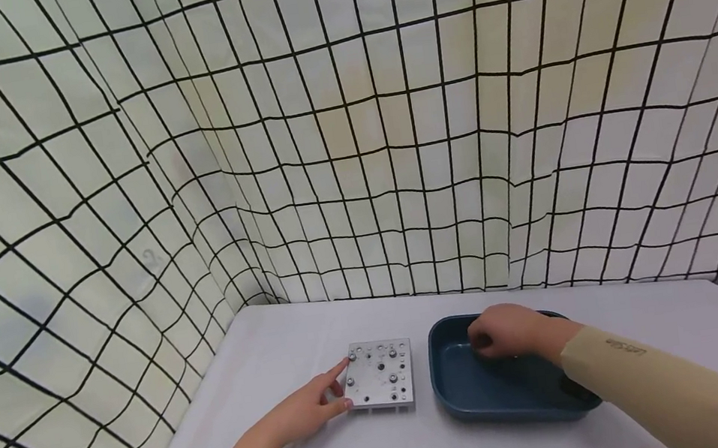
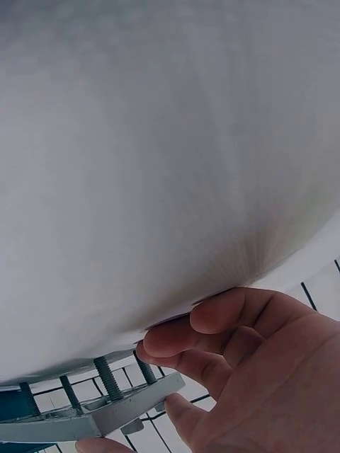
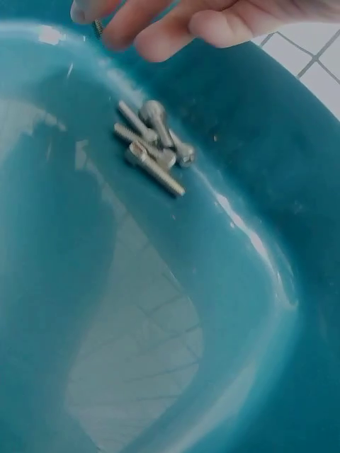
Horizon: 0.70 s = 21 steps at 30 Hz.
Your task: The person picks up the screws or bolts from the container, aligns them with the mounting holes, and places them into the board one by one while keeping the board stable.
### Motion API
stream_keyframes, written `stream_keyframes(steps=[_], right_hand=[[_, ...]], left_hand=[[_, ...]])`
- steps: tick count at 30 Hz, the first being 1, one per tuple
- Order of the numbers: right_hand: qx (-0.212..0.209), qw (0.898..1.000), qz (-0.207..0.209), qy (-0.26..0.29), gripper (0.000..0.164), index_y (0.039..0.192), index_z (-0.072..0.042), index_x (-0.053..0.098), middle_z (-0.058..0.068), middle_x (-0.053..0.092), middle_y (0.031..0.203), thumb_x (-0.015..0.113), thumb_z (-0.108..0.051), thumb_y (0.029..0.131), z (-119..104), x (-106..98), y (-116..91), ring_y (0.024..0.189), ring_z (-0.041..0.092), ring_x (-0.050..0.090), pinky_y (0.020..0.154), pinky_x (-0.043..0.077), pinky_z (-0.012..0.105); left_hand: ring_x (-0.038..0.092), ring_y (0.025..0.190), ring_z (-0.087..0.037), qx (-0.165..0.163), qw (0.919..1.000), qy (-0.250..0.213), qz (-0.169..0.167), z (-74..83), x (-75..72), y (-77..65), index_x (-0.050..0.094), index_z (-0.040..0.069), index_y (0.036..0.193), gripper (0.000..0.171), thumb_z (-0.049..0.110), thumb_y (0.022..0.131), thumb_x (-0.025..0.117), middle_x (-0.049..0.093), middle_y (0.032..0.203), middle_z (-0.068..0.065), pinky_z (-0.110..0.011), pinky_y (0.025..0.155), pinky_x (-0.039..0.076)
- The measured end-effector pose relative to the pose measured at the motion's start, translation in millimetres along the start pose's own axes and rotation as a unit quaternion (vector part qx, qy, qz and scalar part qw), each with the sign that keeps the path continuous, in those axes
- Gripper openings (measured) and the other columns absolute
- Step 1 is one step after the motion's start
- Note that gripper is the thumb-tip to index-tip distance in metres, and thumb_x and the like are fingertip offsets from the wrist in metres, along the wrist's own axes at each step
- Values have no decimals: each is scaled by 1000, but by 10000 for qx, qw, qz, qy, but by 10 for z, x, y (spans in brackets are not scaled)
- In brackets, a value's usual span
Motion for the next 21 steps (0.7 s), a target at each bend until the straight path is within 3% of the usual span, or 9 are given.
stream_keyframes(steps=[10, 21], right_hand=[[45, 9980, 245, 587, 9, 102, -22, 73, -20, 64, 91, 69, -23, 94, -229, -148, 63, 79, -1, 57, 72, 51, 29], [7, 9921, 452, 1171, 7, 98, -27, 74, -21, 64, 87, 70, -25, 93, -653, -197, 372, 76, 1, 58, 71, 50, 27]], left_hand=[[52, 79, -15, 55, 10000, -43, 8, -15, -32, -11, 27, 29, 158, 78, 49, 93, 65, 54, 112, 1, -36, 68, 43], [53, 77, -16, 161, 9995, -256, -86, -50, -14, 37, 29, 27, 157, 79, 47, 92, 67, 53, 111, 1, -36, 67, 43]])
Point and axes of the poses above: each hand's wrist, its own y-axis towards the middle knuckle, its own x-axis out of the palm, z = x × y, the point moved 3 cm from there along y, towards the middle knuckle
